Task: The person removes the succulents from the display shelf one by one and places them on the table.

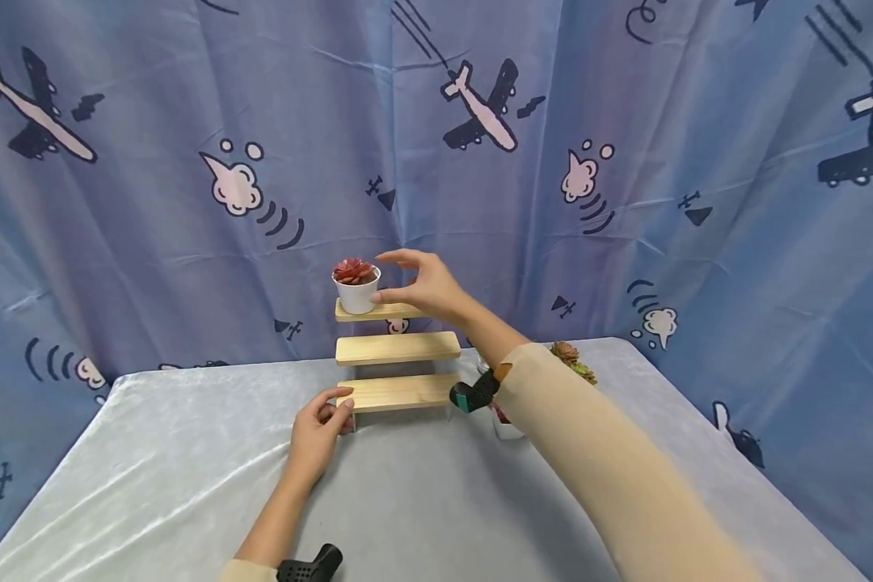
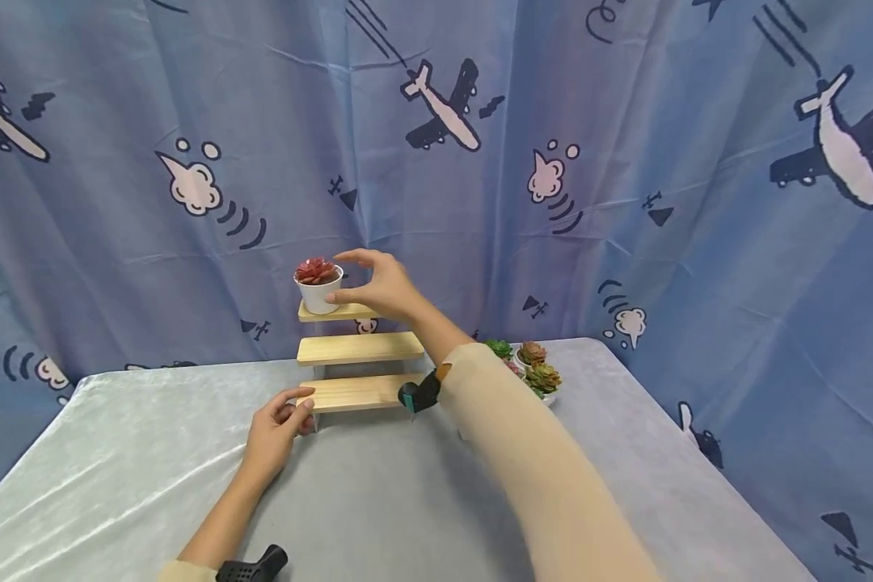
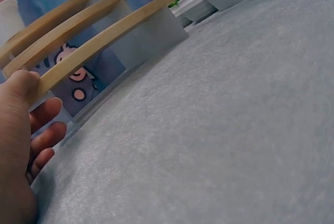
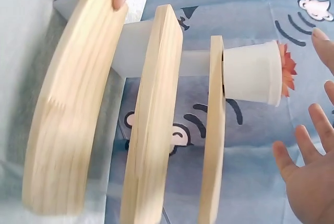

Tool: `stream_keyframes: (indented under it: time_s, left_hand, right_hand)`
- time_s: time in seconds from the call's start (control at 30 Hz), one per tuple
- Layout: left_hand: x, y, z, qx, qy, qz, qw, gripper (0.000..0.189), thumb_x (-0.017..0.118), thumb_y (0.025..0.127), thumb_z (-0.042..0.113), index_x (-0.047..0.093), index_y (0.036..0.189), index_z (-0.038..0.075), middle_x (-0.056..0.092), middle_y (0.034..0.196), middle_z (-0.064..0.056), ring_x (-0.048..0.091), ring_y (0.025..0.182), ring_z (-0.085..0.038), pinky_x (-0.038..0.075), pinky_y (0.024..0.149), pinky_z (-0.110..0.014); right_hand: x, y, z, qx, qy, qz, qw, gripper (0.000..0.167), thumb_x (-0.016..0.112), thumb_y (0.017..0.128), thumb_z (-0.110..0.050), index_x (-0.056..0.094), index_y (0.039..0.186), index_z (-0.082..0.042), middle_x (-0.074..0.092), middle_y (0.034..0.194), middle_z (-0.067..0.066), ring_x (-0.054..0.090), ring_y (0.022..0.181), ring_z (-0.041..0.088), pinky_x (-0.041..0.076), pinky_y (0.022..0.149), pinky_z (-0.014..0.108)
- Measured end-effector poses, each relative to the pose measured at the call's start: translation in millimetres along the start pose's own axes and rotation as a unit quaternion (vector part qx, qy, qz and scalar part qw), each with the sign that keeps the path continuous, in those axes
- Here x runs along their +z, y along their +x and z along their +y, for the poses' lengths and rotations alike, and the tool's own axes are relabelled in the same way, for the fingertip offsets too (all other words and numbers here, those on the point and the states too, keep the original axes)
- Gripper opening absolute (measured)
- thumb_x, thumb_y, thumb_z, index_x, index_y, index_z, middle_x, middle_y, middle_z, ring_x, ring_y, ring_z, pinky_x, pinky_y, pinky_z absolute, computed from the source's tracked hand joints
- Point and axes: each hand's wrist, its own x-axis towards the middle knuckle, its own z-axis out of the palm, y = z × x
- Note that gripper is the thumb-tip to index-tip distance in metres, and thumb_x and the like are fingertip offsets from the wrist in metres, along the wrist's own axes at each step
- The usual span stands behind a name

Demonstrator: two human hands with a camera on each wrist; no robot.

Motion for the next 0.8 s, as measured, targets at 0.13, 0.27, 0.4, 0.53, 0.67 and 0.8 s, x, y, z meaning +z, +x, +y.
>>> stream_keyframes:
  time_s: [0.13,0.27,0.4,0.53,0.67,0.8]
  left_hand:
    - [-8.5,8.7,-11.8,-0.001,0.008,0.007,0.9999,0.026,0.066,0.098,0.013,0.069,0.123,0.004,0.068,0.074,-0.017,0.063,0.064,-0.008,0.056,0.067,-0.021]
    - [-7.9,16.0,-23.0,0.006,0.001,0.007,1.0,0.028,0.067,0.098,0.014,0.069,0.124,0.005,0.068,0.074,-0.013,0.063,0.065,-0.008,0.057,0.067,-0.021]
    - [-2.0,13.7,-23.5,0.01,-0.016,0.005,0.9998,0.027,0.067,0.098,0.014,0.069,0.123,0.005,0.067,0.07,-0.006,0.064,0.066,-0.009,0.057,0.066,-0.021]
    - [4.2,9.6,-24.1,0.009,-0.025,0.0,0.9997,0.027,0.067,0.098,0.014,0.069,0.122,0.004,0.067,0.069,-0.007,0.064,0.065,-0.01,0.057,0.066,-0.022]
    - [6.2,9.2,-25.9,0.013,-0.025,0.005,0.9996,0.026,0.068,0.097,0.014,0.069,0.122,0.005,0.068,0.072,-0.014,0.064,0.064,-0.01,0.057,0.064,-0.023]
    - [4.7,11.4,-26.4,0.015,-0.02,0.007,0.9997,0.026,0.068,0.098,0.015,0.069,0.122,0.006,0.068,0.074,-0.016,0.063,0.064,-0.009,0.056,0.065,-0.023]
  right_hand:
    - [15.4,19.7,-2.3,0.005,0.009,0.004,0.9999,0.065,0.085,0.081,-0.029,0.06,0.14,-0.016,0.053,0.151,0.003,0.042,0.146,0.028,0.041,0.115,0.055]
    - [23.1,31.5,-3.5,0.013,0.013,-0.001,0.9998,0.066,0.086,0.081,-0.03,0.06,0.14,-0.018,0.052,0.152,0.004,0.041,0.146,0.029,0.04,0.116,0.055]
    - [28.0,35.7,-2.7,0.008,0.007,-0.012,0.9999,0.064,0.086,0.081,-0.028,0.061,0.139,-0.018,0.053,0.15,0.005,0.041,0.145,0.027,0.036,0.119,0.052]
    - [33.6,37.9,0.5,0.009,-0.006,-0.012,0.9999,0.061,0.086,0.081,-0.027,0.063,0.137,-0.017,0.052,0.148,0.006,0.045,0.14,0.025,0.039,0.117,0.049]
    - [41.8,42.4,5.1,-0.003,0.008,-0.008,0.9999,0.056,0.086,0.081,-0.025,0.065,0.132,-0.014,0.059,0.138,0.008,0.055,0.128,0.023,0.048,0.107,0.041]
    - [51.0,46.4,9.6,-0.029,0.047,0.003,0.9985,0.047,0.084,0.083,-0.013,0.068,0.126,-0.007,0.07,0.122,0.01,0.066,0.112,0.022,0.054,0.099,0.03]
